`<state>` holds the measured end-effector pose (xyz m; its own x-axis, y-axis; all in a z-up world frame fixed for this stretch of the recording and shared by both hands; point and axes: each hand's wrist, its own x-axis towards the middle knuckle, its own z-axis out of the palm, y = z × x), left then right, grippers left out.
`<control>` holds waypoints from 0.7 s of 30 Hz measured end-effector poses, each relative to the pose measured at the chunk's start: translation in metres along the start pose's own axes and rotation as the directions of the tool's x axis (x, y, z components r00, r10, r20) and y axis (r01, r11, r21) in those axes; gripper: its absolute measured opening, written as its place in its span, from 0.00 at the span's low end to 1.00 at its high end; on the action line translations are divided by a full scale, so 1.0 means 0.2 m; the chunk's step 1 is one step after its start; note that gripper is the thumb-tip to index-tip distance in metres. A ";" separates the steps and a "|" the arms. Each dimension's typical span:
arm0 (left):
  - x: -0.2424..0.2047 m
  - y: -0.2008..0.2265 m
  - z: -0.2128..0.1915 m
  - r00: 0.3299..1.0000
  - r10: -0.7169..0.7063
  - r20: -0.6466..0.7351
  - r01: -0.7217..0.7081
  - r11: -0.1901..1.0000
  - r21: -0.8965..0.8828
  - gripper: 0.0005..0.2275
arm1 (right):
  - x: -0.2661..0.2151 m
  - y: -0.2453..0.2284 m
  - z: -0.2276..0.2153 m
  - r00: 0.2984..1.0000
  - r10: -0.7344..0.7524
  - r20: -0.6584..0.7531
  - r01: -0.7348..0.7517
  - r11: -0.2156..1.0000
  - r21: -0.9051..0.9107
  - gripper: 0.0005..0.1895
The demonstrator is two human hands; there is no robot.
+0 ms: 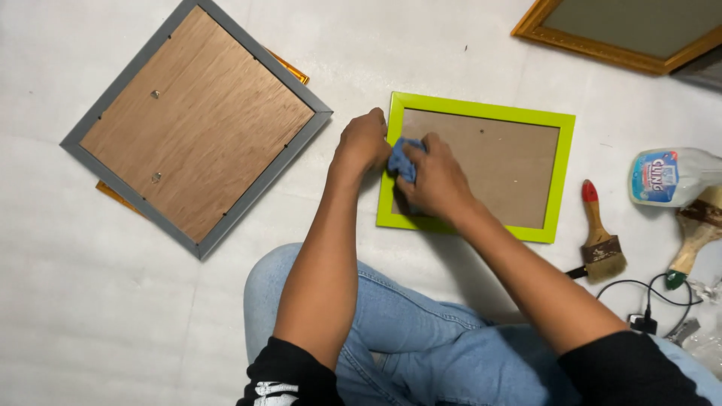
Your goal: Cleaning the glass of a picture frame using a spray bottle and a cloth
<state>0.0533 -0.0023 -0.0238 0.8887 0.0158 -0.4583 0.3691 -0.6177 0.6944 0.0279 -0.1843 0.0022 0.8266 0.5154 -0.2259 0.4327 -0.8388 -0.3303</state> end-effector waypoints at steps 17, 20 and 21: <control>0.00 -0.01 0.04 0.997 -0.080 0.011 0.080 0.997 -0.016 0.14 | -0.66 0.49 -0.16 0.974 0.000 0.229 0.098 0.902 -0.420 0.31; 0.05 -0.07 0.09 0.997 -0.071 0.000 0.071 0.997 -0.009 0.15 | -0.78 0.71 -0.23 0.969 0.141 0.203 -0.006 0.833 -0.554 0.30; 0.08 -0.09 0.11 0.998 -0.063 -0.008 0.063 0.998 0.007 0.16 | -0.81 0.76 -0.26 0.958 0.221 0.185 -0.063 0.788 -0.612 0.29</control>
<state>0.0555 -0.0078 -0.0556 0.8659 0.0604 -0.4966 0.4222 -0.6208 0.6606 -0.0222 -0.4047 0.0369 0.8205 0.3409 -0.4589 0.5089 -0.8013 0.3147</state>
